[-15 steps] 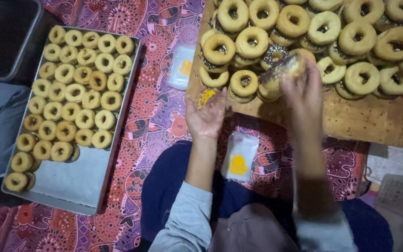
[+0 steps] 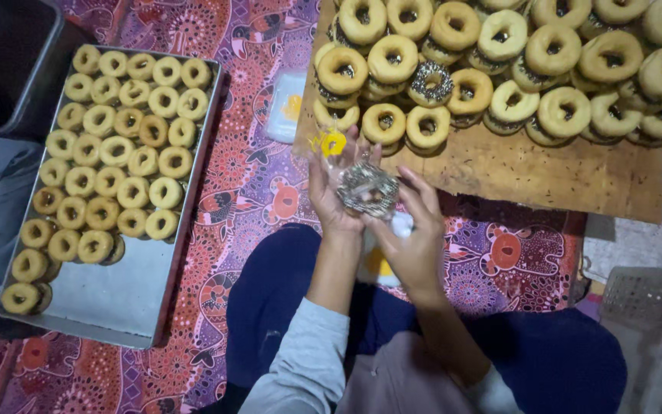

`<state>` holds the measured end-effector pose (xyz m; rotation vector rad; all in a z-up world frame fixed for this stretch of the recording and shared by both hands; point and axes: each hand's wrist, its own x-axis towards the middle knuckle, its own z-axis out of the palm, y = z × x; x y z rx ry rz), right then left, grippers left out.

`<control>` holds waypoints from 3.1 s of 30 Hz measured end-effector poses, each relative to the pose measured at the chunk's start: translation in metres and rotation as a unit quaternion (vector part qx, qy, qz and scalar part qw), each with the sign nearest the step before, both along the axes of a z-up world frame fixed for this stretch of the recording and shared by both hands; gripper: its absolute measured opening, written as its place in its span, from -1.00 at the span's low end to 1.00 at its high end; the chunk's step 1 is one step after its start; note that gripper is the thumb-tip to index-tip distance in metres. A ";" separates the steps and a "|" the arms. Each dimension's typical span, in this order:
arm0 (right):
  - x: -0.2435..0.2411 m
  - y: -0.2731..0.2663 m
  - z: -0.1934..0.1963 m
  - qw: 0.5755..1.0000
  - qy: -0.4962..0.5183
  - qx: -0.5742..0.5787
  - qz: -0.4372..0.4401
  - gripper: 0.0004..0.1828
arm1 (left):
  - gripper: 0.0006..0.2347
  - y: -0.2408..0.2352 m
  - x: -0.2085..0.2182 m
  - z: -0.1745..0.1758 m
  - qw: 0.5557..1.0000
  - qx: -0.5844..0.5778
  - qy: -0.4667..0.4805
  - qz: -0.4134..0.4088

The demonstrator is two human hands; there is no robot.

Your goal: The person sits on the floor and repeatedly picks up donuts from a tray, places them into small plastic bags, and sets the packaged donuts aside. The process is repeated continuously for multiple donuts.

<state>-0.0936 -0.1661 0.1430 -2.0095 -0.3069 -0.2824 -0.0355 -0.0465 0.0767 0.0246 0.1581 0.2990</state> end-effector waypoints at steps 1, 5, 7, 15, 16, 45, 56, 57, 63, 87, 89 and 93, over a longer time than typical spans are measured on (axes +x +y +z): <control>-0.001 -0.002 0.001 1.000 0.005 0.011 -0.004 -0.48 | -0.49 -0.001 0.000 0.002 0.999 0.030 -0.008 -0.007; -0.008 0.005 -0.010 0.997 -0.040 0.046 -0.042 -0.56 | -0.54 -0.013 -0.018 0.001 0.998 0.054 -0.019 -0.024; -0.010 0.008 -0.011 0.994 -0.085 0.052 -0.053 -0.54 | -0.52 -0.016 -0.015 0.000 0.999 0.033 -0.025 -0.035; 0.000 -0.001 0.000 0.993 -0.115 0.007 -0.023 -0.43 | -0.38 -0.030 -0.066 0.023 0.974 0.221 -0.042 -0.025; 0.003 -0.005 0.003 0.994 -0.102 0.026 -0.026 -0.42 | -0.39 -0.029 -0.072 0.030 0.933 0.357 0.006 0.043; -0.049 -0.014 -0.020 0.997 -0.004 0.075 0.012 -0.52 | -0.83 0.011 -0.051 -0.030 0.991 0.133 -0.011 0.019; -0.019 -0.009 -0.026 0.988 -0.138 -0.070 -0.029 -0.46 | -0.26 -0.044 -0.121 0.014 0.599 0.748 0.162 0.237; -0.018 -0.009 -0.028 0.986 -0.138 -0.093 -0.028 -0.45 | -0.30 -0.042 -0.128 0.014 0.486 0.810 0.180 0.275; -0.023 -0.006 -0.032 0.998 -0.016 -0.020 0.052 -0.45 | -0.71 -0.011 -0.144 0.025 0.447 0.862 -0.041 0.237; -0.068 0.058 -0.021 0.923 -0.175 -0.099 0.327 -0.62 | -0.84 0.068 -0.223 -0.042 0.773 0.569 0.277 0.036; -0.064 0.060 -0.022 0.919 -0.164 -0.094 0.345 -0.56 | -0.84 0.070 -0.223 -0.035 0.675 0.691 0.254 0.040; -0.052 0.056 -0.038 0.935 -0.064 -0.065 0.342 -0.58 | -0.86 0.071 -0.228 -0.021 0.547 0.805 0.226 0.045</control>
